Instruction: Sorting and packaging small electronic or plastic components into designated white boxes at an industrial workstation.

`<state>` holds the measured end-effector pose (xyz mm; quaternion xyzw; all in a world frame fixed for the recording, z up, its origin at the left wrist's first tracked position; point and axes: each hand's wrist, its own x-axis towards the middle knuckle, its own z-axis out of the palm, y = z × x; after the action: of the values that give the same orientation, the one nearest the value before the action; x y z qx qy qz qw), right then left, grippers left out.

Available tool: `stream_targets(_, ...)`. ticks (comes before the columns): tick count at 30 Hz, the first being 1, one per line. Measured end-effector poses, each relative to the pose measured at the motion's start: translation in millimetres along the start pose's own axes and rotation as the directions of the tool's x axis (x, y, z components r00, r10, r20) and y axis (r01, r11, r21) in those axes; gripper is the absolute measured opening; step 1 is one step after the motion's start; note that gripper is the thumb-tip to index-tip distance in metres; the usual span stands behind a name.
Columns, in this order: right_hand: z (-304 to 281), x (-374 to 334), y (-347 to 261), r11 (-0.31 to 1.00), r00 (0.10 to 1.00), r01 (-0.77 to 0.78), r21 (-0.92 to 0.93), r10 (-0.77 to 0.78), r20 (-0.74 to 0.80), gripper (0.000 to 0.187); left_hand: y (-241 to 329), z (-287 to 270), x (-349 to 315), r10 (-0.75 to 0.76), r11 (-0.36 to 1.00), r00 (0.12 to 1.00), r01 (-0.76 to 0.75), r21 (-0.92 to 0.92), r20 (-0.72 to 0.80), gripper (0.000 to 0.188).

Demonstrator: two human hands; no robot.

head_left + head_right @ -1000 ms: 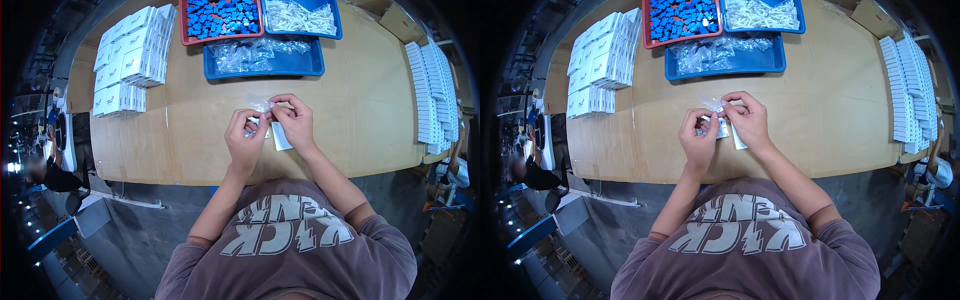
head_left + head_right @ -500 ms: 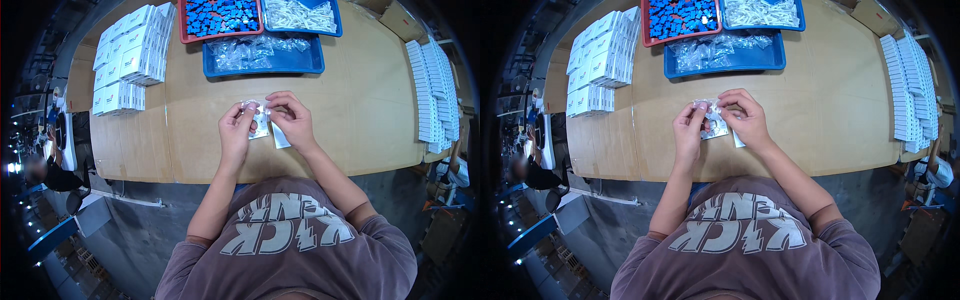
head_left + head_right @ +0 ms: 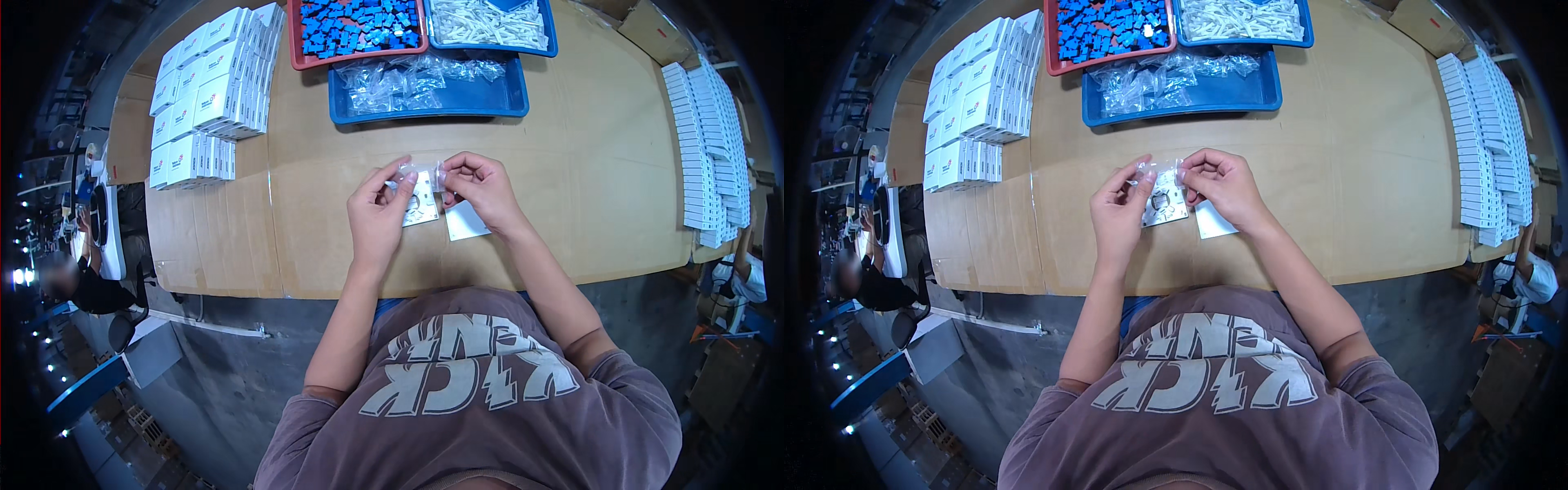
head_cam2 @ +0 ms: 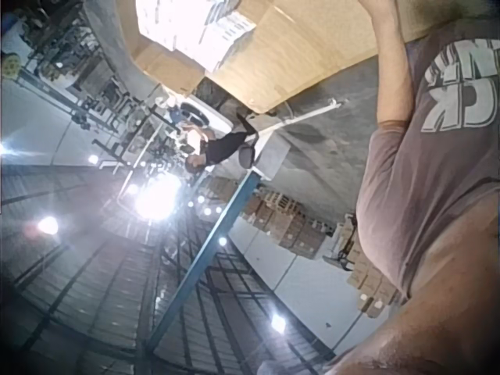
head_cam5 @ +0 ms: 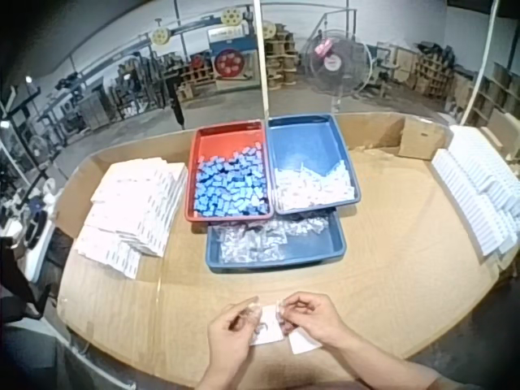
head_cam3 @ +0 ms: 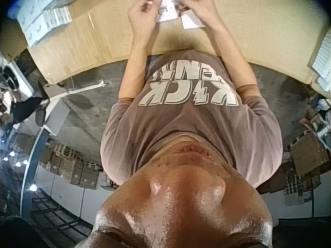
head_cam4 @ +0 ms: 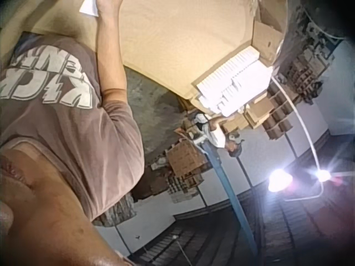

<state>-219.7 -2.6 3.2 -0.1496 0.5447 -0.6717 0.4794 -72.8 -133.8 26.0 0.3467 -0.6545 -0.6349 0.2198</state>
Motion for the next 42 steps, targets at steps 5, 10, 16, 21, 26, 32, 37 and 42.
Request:
stream_targets(5, 0.2, -1.3, 2.1, 0.999, 1.000, 0.021, -0.044, -0.022, -0.023, 0.010, 24.1, 6.1, 0.2, 0.553, 0.704, 0.831, -0.503, 0.502, 0.058, 0.052)
stream_targets(10, 1.6, -1.3, 3.7, 0.993, 0.998, 0.060, -0.100, -0.062, -0.015, 0.011, 3.8, 1.2, 3.6, 0.524, 0.617, 0.811, -0.571, 0.541, 0.258, 0.052)
stream_targets(16, -0.9, -2.4, -0.5, 0.966, 0.996, 0.084, -0.246, -0.084, 0.012, 0.014, 0.4, 2.9, 4.6, 0.512, 0.633, 0.823, -0.556, 0.538, 0.247, 0.045)
stream_targets(21, -1.7, -2.0, 3.2, 0.954, 0.997, 0.075, -0.290, -0.073, 0.017, 0.013, -7.5, 2.2, 4.7, 0.500, 0.671, 0.838, -0.534, 0.514, 0.218, 0.045)
stream_targets(26, 7.2, -2.4, -2.4, 0.899, 0.956, 0.241, -0.366, -0.285, -0.071, 0.014, -6.2, 1.3, 4.2, 0.445, 0.754, 0.879, -0.470, 0.459, 0.171, 0.043)
stream_targets(32, -2.0, -1.1, -1.3, 0.744, 0.852, 0.523, -0.415, -0.465, 0.241, 0.034, -19.3, 4.6, 3.3, -0.068, 0.991, 0.943, 0.102, -0.087, 0.325, 0.036)
stream_targets(37, 1.3, -8.9, -14.1, 0.925, 0.954, 0.263, -0.276, -0.207, 0.215, 0.050, -18.9, 6.7, 4.0, -0.165, 0.878, 0.824, 0.373, -0.299, 0.541, 0.040)
stream_targets(42, -2.2, -3.0, -11.0, 0.896, 0.945, 0.304, -0.322, -0.241, 0.221, 0.049, -22.9, 9.6, 3.0, -0.281, 0.694, 0.772, 0.574, -0.435, 0.570, 0.046)
